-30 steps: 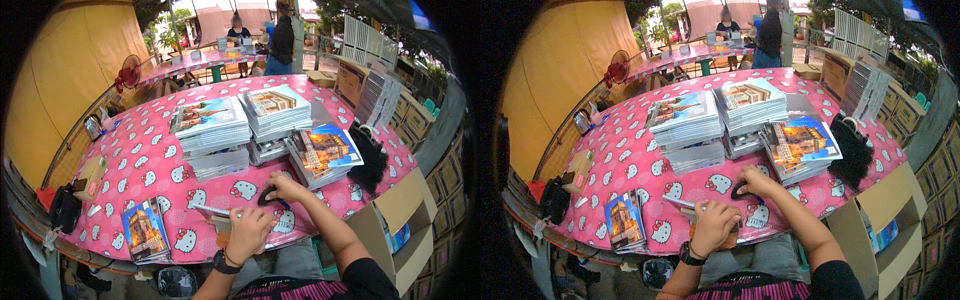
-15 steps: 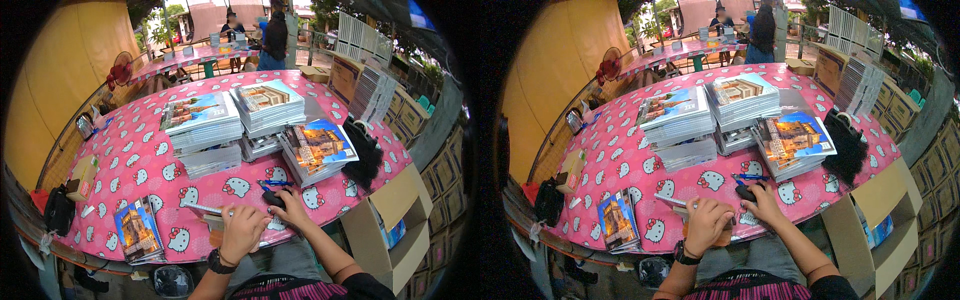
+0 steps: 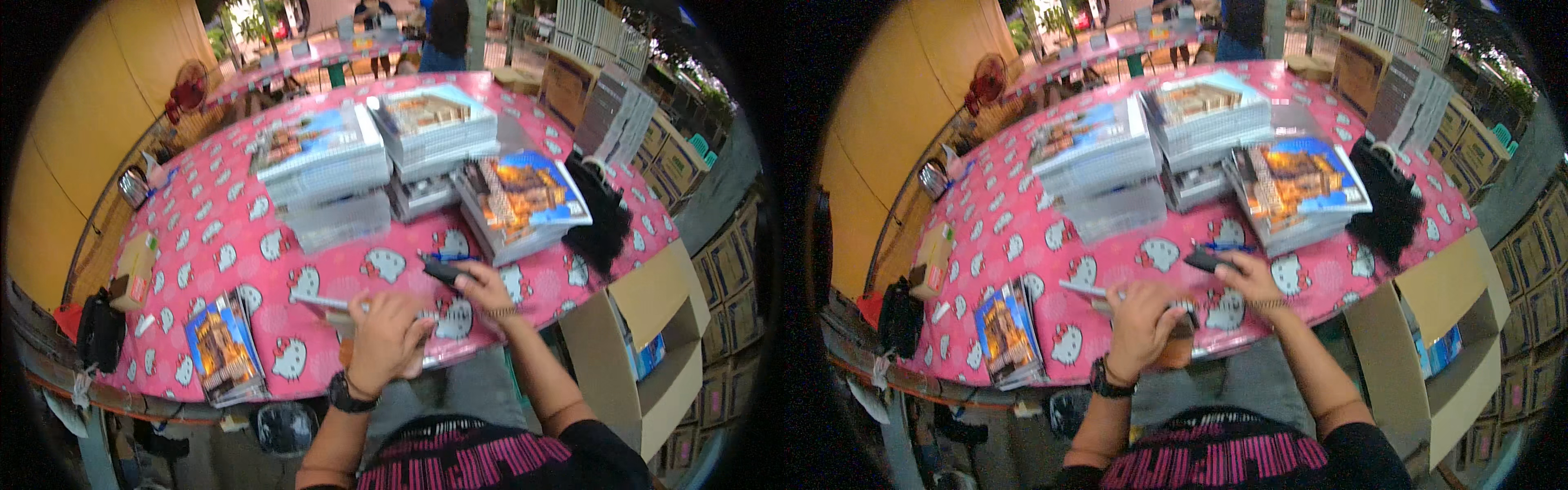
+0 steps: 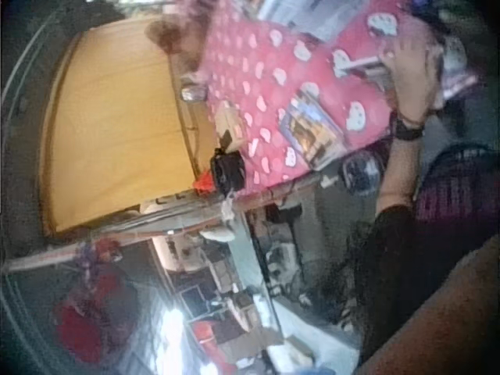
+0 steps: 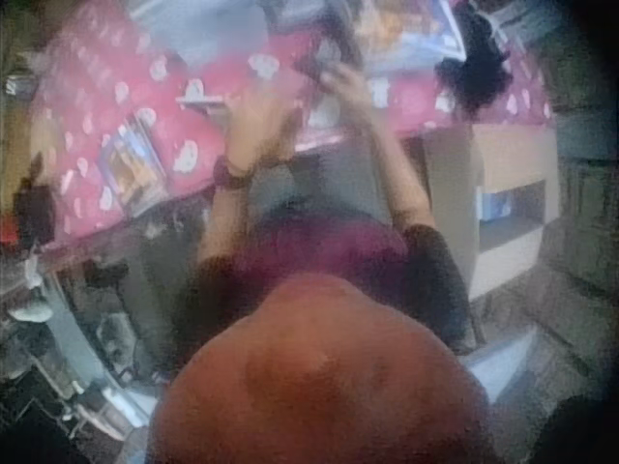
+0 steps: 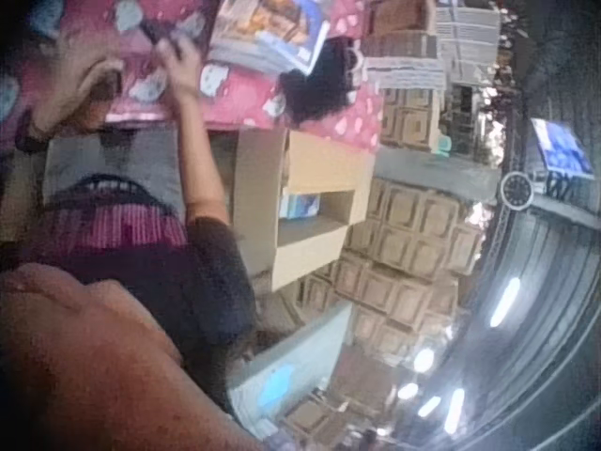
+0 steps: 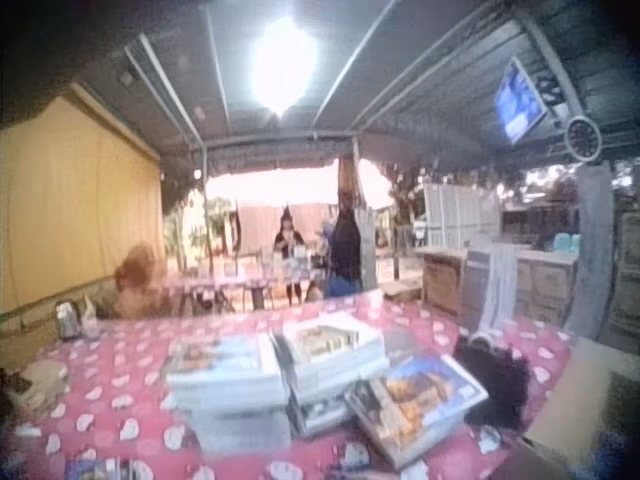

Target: The person attaches a plastic spiral binding to several notebooks one at a time by hand.

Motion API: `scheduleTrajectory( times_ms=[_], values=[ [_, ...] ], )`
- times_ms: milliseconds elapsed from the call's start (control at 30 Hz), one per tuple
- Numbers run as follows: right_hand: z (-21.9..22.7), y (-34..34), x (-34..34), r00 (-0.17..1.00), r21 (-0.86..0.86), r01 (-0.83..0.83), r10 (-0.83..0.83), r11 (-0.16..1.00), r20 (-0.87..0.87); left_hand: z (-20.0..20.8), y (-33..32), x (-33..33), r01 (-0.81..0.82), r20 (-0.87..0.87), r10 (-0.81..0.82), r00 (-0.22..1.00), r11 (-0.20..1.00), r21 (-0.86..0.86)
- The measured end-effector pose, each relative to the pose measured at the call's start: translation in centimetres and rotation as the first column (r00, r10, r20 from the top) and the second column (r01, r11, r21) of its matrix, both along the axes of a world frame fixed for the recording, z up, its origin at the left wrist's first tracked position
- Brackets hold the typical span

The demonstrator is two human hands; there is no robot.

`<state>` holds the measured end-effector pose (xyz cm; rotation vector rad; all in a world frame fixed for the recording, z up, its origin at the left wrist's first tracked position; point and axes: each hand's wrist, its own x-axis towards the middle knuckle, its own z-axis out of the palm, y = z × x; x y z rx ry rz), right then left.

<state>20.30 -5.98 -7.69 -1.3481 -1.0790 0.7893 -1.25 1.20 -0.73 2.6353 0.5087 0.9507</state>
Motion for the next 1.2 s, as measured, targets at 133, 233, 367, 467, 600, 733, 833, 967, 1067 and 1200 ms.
scheduleTrajectory(
  times_ms=[133,233,367,467,600,733,833,967,1067,1200],
  values=[
    [2.4,-1.4,0.5,0.857,0.16,-0.255,0.3,0.954,-0.419,-0.8,0.0,0.9,0.009,-0.025,-0.008,1.0,1.0,0.029],
    [4.2,-1.5,0.6,0.88,0.167,-0.366,0.399,0.916,-0.257,-0.5,0.0,-0.1,-0.059,0.004,0.059,0.998,0.995,0.076],
    [7.0,-1.1,-1.3,0.837,0.445,-0.481,0.547,0.755,-0.022,-0.5,0.7,-1.2,-0.122,0.143,0.124,0.982,0.992,-0.025],
    [6.4,-0.5,-0.4,0.923,-0.054,-0.287,0.291,0.956,0.251,-0.7,1.1,-1.1,-0.131,0.136,0.136,0.981,0.99,-0.047],
    [6.9,-0.5,-1.7,0.929,0.255,-0.357,0.369,0.899,-0.001,-1.4,1.1,-1.5,-0.117,0.147,0.125,0.981,0.991,-0.063],
    [6.3,0.8,0.3,0.826,-0.055,-0.186,0.186,0.981,0.532,-0.5,1.0,-1.2,-0.171,0.117,0.169,0.979,0.985,0.008],
    [7.5,1.3,-1.3,0.881,0.233,-0.472,0.446,0.85,0.158,-1.2,1.3,-2.0,-0.19,0.137,0.201,0.97,0.977,-0.094],
    [8.2,2.1,-1.6,0.861,-0.105,-0.258,0.278,0.96,0.427,-0.9,1.3,-2.3,-0.206,0.131,0.211,0.969,0.977,-0.052],
    [8.3,2.4,-2.4,0.865,0.206,-0.49,0.441,0.847,0.24,-1.2,2.1,-3.0,-0.247,0.162,0.257,0.953,0.966,-0.082],
    [8.7,3.8,-1.1,0.729,-0.145,-0.319,0.341,0.936,0.594,-1.2,2.4,-3.2,-0.24,0.162,0.256,0.953,0.964,-0.115]
  ],
)
